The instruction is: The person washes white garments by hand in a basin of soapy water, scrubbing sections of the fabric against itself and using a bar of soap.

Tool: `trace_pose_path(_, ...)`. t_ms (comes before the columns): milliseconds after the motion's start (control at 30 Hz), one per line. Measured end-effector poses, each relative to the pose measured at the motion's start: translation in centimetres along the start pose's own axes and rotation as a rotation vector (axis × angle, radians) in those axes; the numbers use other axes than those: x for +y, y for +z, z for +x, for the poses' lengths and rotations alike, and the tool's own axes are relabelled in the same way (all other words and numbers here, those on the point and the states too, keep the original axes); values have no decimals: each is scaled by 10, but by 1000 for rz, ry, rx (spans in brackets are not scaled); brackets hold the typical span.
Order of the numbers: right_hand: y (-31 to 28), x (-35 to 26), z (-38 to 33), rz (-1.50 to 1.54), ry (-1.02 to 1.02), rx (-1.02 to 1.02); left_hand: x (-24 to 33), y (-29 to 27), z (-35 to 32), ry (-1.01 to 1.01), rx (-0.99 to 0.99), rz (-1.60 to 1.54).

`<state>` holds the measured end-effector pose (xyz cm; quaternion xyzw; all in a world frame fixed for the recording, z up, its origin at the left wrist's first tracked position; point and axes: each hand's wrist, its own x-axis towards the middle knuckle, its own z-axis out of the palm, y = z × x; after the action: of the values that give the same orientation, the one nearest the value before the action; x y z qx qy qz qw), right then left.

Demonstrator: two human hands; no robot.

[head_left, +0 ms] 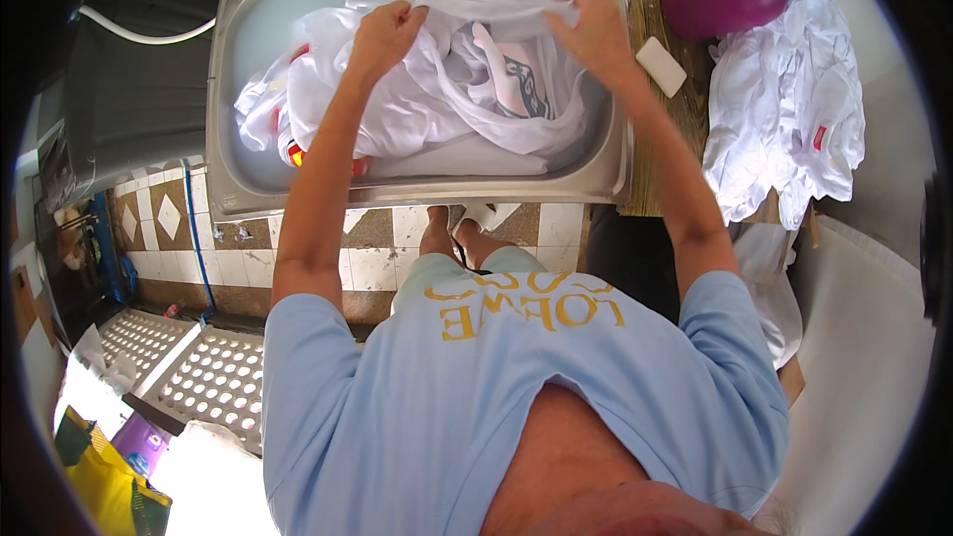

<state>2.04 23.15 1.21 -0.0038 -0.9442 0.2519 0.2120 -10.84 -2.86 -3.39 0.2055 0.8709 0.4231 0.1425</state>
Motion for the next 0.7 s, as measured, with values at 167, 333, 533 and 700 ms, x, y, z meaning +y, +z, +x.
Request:
trace_pose_path(167, 47, -60, -19, 700, 263, -406, 78, -9, 9, 99, -114, -277)
trace_pose_path(333, -7, -62, 8, 1443, 570, -418, 93, -32, -8, 81, -191, -715)
trace_pose_path(533, -71, -38, 14, 1509, 565, -293, 18, 41, -31, 469, 152, 142)
trace_pose_path(700, -133, -28, 26, 1442, 447, -132, 16, 28, -13, 193, 167, -26)
